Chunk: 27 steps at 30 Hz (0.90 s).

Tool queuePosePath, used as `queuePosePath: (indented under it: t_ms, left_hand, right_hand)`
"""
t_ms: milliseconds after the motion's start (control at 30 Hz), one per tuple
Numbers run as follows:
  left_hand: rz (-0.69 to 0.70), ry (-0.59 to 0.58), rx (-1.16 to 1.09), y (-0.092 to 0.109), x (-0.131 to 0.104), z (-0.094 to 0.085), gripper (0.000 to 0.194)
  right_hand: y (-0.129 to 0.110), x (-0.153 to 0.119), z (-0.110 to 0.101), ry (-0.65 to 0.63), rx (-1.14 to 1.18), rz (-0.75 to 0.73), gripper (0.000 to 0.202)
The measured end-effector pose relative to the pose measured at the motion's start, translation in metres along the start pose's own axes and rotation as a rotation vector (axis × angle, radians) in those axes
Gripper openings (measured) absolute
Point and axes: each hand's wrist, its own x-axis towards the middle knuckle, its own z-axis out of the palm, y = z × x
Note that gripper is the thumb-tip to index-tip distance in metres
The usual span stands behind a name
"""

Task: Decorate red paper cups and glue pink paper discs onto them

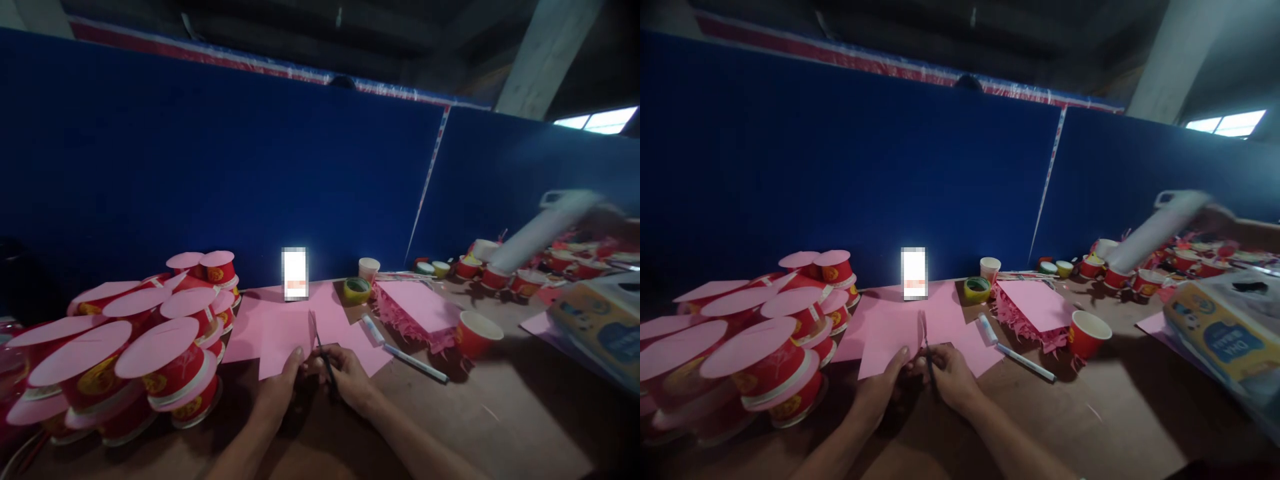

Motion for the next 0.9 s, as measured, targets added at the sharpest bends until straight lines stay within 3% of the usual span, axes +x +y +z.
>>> queuePosePath:
  t_ms: [133,433,667,900]
  left_hand:
    - [-0.132,-0.085,0.040,0.000,-0.003,0.001,0.038]
    - [-0.101,-0.130,-0.004,0.002,-0.004,0.003,0.034]
    - [0.012,-0.115,-0.025,0.007,-0.006,0.003,0.031]
    - [-0.085,-0.091,-0.329,0.004,0.002,0.004,0.025]
  right_hand:
    - [0.003,0.003,-0.007,0.039,0.023,-0.012,0.039]
    - [0.003,0.007,-0.014,0.070,-0.001,-0.027,0.040]
    - [0.003,0.007,-0.016,0.091,-0.008,-0.063,0.036]
    - [0.006,0.009,-0.019,0.130,-0.031,-0.069,0.040]
